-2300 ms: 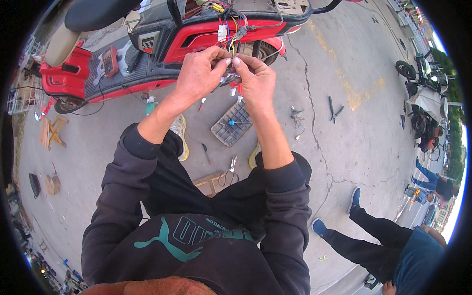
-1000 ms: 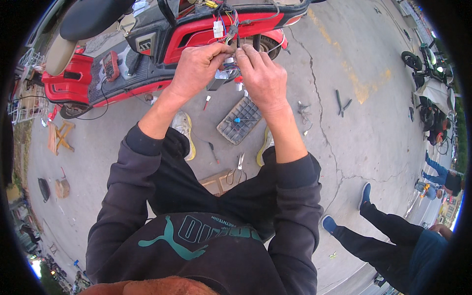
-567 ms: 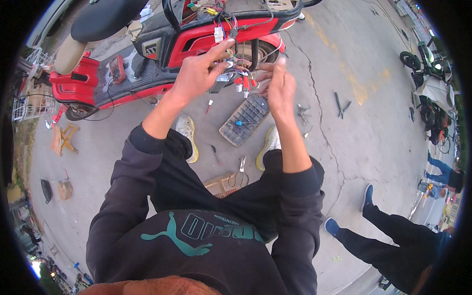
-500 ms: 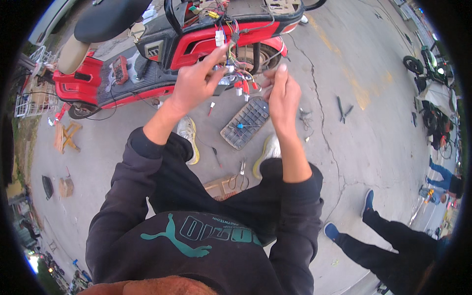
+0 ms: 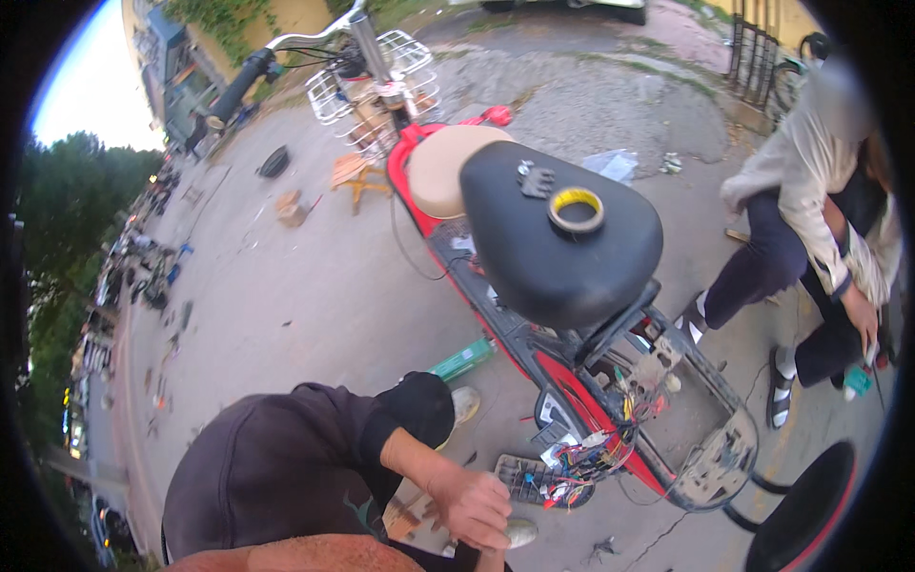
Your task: The person repairs the wiring of a red electric scooter by stripping, twisting, and taping individual wires. They use pliers and electrical tape to secure connections, then test the throttle at the end.
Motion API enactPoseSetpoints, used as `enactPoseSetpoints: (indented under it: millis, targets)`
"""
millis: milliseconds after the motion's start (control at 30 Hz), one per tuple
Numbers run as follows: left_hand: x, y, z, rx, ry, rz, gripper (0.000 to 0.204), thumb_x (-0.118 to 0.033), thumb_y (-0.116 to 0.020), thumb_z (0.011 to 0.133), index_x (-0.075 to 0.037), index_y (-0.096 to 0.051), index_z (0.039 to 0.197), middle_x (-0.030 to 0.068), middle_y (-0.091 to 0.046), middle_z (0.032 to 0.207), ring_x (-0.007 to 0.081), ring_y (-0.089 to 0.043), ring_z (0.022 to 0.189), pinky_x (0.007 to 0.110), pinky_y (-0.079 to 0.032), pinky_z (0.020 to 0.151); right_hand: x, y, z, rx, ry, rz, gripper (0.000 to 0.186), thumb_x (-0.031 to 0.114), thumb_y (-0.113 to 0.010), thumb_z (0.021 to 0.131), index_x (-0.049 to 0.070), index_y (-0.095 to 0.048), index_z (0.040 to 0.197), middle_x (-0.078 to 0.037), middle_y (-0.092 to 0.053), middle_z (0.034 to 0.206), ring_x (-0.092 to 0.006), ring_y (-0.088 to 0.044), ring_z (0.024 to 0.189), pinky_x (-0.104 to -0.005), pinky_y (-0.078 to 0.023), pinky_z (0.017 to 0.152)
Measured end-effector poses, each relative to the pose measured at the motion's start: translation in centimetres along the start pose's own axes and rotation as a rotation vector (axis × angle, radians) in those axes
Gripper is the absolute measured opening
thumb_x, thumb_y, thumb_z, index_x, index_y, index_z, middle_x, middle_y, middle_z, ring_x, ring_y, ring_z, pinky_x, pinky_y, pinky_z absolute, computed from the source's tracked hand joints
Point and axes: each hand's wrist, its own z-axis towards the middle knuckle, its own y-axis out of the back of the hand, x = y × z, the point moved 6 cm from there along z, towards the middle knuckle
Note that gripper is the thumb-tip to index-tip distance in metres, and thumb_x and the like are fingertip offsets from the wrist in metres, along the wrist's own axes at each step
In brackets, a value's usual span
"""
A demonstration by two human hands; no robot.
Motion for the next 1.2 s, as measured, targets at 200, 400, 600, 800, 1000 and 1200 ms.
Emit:
enactPoseSetpoints:
  millis: [200, 400, 600, 800, 1000, 1200]
  targets:
    - [-0.2, 8.9, 5.3, 0.295, 0.283, 0.198, 0.038, -0.019, -0.066, 0.085, -0.005, -0.065, 0.121, -0.0008, -0.051, 0.075, 0.0185, -0.058, 0.066, 0.033, -0.043, 0.053, -2.4, -2.6, -1.9, -0.051, -0.283, -0.022, 0.035, 0.03, -0.054, 0.105, 0.005, -0.063, 0.128, -0.011, -0.071, 0.103, -0.0209, -0.071, 0.09, -0.038, -0.056, 0.074]
    - [-1.4, 29.5, 10.6, 0.342, 0.867, 0.663, 0.024, -0.015, -0.069, 0.081, -0.006, -0.067, 0.104, 0.012, -0.067, 0.104, 0.0293, -0.068, 0.09, 0.04, -0.058, 0.071, 3.9, -4.9, -9.7, 0.18, -0.385, -0.263, 0.036, 0.03, -0.055, 0.105, 0.003, -0.063, 0.126, -0.01, -0.072, 0.107, -0.0186, -0.071, 0.088, -0.0342, -0.057, 0.068]
    - [7.5, 59.6, 19.9, 0.056, 0.962, 1.099, 0.039, -0.015, -0.071, 0.088, -0.007, -0.062, 0.125, 0.0151, -0.065, 0.126, 0.0368, -0.063, 0.116, 0.046, -0.052, 0.098, 14.1, -2.8, -13.1, 0.005, -0.4, -0.195, 0.032, 0.028, -0.059, 0.102, 0.0, -0.065, 0.117, -0.011, -0.071, 0.1, -0.018, -0.07, 0.077, -0.0304, -0.056, 0.058]
    - [36.9, 79.2, 20.7, -0.178, 1.189, 0.615, 0.032, -0.021, -0.06, 0.099, -0.001, -0.063, 0.123, 0.0154, -0.067, 0.104, 0.0308, -0.067, 0.099, 0.044, -0.054, 0.083, 14.4, 3.9, -21.6, -0.562, -0.44, 0.001, 0.028, 0.027, -0.056, 0.102, 0.005, -0.061, 0.119, -0.012, -0.071, 0.1, -0.0217, -0.07, 0.077, -0.0361, -0.056, 0.059]
    - [48.0, 83.7, 17.8, -0.007, 1.15, 0.778, 0.04, -0.03, -0.061, 0.1, 0.007, -0.068, 0.111, 0.0272, -0.072, 0.105, 0.0395, -0.069, 0.1, 0.047, -0.053, 0.087, 14.4, -1.6, -28.6, -0.754, -0.491, 0.176, 0.037, 0.028, -0.057, 0.103, 0.002, -0.059, 0.129, -0.013, -0.071, 0.103, -0.0223, -0.07, 0.078, -0.035, -0.056, 0.058]
    - [46.7, 82.8, 21.0, 0.185, 1.526, 0.647, 0.033, -0.034, -0.074, 0.093, -0.002, -0.075, 0.084, 0.0082, -0.068, 0.068, 0.0205, -0.061, 0.056, 0.039, -0.045, 0.051, 26.3, -8.1, -19.9, -0.662, -0.149, -0.439, 0.04, 0.04, -0.061, 0.101, 0.001, -0.072, 0.1, -0.008, -0.068, 0.078, -0.013, -0.065, 0.072, -0.0272, -0.048, 0.058]
